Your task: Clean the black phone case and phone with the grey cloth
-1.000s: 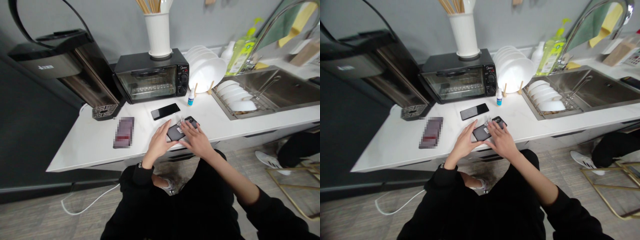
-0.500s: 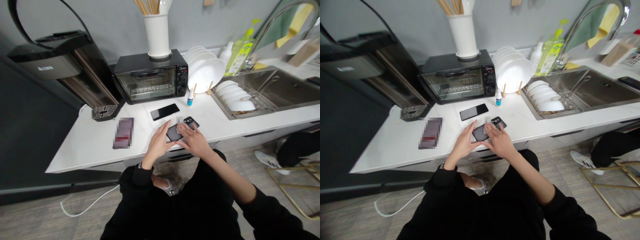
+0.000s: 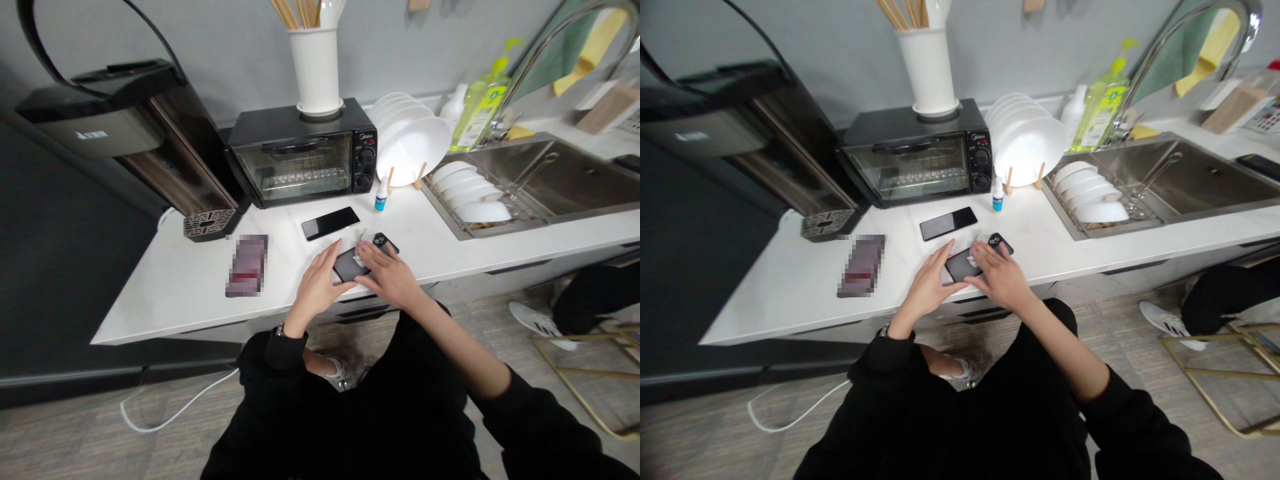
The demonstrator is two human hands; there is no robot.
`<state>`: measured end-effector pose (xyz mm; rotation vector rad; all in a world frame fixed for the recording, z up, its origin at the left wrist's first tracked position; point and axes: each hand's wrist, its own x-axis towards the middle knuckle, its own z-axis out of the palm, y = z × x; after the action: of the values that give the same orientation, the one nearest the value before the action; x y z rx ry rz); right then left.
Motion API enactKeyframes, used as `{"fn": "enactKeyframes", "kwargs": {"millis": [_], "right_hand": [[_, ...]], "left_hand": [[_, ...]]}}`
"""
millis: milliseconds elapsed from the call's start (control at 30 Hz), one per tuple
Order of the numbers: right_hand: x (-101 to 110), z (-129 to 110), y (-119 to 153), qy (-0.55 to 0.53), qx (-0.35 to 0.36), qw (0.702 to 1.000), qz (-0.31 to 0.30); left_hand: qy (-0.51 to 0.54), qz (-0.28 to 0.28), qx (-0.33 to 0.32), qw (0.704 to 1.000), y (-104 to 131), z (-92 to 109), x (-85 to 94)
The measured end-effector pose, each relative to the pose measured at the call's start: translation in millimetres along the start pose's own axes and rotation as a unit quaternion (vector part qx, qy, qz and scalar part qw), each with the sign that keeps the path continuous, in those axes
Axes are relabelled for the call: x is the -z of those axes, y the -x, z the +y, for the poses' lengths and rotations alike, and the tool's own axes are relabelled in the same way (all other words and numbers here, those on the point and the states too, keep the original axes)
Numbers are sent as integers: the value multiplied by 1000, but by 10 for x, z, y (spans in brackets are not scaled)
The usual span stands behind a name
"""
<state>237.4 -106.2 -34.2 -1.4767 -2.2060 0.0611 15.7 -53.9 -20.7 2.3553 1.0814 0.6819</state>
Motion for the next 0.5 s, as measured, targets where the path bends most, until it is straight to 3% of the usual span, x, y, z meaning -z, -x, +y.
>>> {"fn": "enactKeyframes", "kwargs": {"millis": [100, 300, 367, 500], "right_hand": [[12, 116, -8, 40, -66, 996, 32], [-112, -438, 37, -48, 82, 995, -42], [-54, -311, 29, -41, 61, 997, -36], [110, 235, -9, 16, -86, 996, 14]], "left_hand": [[1, 5, 2, 1000, -11, 1, -7], [1, -3, -6, 1000, 3, 2, 13], [1, -1, -5, 1000, 9, 5, 14], [-3, 3, 1, 1000, 0, 16, 5]]}}
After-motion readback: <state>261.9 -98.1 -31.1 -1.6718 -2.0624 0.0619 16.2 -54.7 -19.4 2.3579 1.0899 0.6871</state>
